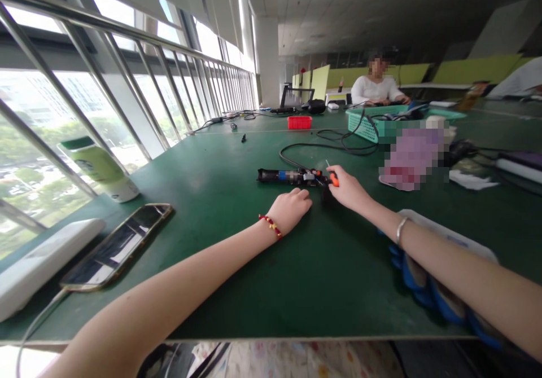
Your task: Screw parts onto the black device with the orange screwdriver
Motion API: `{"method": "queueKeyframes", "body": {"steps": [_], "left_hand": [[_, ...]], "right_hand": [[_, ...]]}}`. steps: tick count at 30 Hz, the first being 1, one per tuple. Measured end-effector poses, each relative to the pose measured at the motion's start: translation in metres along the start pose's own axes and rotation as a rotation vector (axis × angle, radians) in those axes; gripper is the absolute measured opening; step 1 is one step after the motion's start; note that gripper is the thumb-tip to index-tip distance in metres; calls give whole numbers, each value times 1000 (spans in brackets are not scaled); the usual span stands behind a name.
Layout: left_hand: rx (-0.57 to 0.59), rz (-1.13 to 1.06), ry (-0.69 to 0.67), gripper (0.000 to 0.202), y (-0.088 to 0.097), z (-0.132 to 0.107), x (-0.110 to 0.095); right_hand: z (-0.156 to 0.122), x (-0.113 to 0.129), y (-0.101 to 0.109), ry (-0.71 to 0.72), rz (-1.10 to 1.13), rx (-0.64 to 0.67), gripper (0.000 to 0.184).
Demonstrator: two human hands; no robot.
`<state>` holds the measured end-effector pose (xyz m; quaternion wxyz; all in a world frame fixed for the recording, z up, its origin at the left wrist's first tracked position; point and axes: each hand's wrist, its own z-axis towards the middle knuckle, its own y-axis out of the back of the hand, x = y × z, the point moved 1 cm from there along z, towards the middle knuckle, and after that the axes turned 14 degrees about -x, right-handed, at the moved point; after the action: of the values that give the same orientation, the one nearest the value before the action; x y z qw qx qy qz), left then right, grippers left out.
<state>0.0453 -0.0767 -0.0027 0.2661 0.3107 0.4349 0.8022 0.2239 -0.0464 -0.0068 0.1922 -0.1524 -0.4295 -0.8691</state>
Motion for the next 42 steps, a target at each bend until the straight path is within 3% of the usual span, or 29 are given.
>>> {"method": "queueKeyframes", "body": {"steps": [5,13,21,26,42], "left_hand": [[-33,-44,39,23,-2,1,0],[-147,-174,208,19,-4,0,9],[-493,-332,462,16,-1,-3,50],[-518,-376,508,15,-11,-4,58],[-491,-304,416,18,-22,9,57]], "right_hand": [[1,-3,-1,11,22,44,40],[-11,17,7,121,57,134,39],[-16,26,9,226,59,195,35],[-16,26,9,285,42,210,35],[-17,28,11,325,-9,239,33]]}}
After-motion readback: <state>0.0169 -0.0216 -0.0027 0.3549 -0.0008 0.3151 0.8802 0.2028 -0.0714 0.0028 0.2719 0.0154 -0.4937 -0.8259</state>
